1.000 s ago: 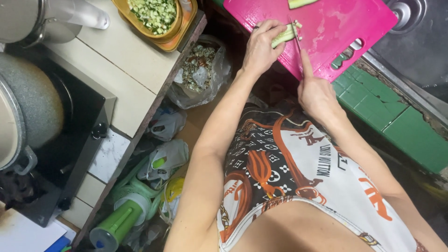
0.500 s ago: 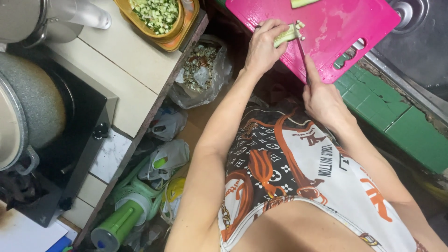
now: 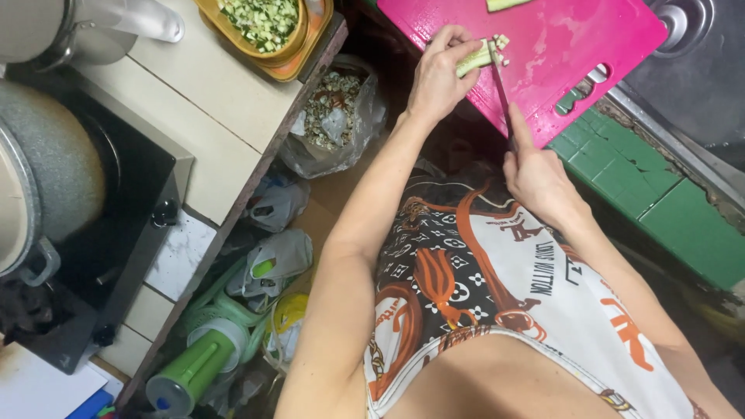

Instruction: Dicing cucumbers on a cutting board and transferring them into a bowl.

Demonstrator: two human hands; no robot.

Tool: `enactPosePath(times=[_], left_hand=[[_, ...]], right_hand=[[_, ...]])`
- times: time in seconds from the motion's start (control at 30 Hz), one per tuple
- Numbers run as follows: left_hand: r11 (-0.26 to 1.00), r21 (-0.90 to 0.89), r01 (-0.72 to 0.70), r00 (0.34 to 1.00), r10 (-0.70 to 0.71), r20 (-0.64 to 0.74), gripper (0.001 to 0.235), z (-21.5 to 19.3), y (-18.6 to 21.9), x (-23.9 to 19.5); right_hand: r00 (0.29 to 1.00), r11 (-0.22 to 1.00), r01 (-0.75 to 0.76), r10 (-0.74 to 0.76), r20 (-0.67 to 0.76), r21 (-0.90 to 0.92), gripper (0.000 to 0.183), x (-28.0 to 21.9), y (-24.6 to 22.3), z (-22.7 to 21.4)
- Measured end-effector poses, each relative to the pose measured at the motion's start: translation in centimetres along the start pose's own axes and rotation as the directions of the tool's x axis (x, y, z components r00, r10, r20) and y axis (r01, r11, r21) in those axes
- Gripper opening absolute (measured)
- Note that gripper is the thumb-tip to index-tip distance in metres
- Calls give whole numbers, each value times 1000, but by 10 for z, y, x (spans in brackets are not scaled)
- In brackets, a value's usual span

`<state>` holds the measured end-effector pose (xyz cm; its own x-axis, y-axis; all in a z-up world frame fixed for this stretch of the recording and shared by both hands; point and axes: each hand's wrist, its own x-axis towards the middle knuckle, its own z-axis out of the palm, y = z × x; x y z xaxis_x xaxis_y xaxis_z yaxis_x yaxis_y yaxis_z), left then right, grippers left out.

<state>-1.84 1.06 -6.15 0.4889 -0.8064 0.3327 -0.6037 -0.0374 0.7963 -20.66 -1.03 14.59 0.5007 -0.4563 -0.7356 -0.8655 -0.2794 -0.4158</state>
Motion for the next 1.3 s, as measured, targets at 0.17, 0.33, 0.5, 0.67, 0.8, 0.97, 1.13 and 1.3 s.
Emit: enactPosePath(times=[0.17,0.33,0.5,0.67,0.8,0.97,1.13,1.3], left_hand=[[1000,-15,8,1000,-8,-7,34,-10,8,3],[1000,-23,19,1000,-19,-9,36,-11,11,4],[1000,-17,5,1000,-5,-24,37,-13,14,7],[1000,-22,-3,1000,2,-19,39,-10,9,7],[999,-40,-1,1000,1,-17,41,-14,13,6],[998,-51,-35,999,33,-41,40,-14,11,6],[998,-45,-51,997,48,-66,40,-13,10,5],[998,-49,-42,998,40,-42,43,-13,8,6]], right_hand=[[993,994,100,-102,-61,-36,74,18,4,3],[983,986,161,-164,-85,-43,72,39,-3,6],[969,975,223,-224,-104,-20,77,43,4,14],[996,996,87,-86,-26,35,75,10,-3,7],[988,991,136,-136,-67,-1,73,10,-9,5],[990,991,121,-125,-66,-59,74,31,-13,9],[990,990,112,-119,-80,-85,77,35,-14,12],[999,999,39,-39,10,5,76,14,8,13]])
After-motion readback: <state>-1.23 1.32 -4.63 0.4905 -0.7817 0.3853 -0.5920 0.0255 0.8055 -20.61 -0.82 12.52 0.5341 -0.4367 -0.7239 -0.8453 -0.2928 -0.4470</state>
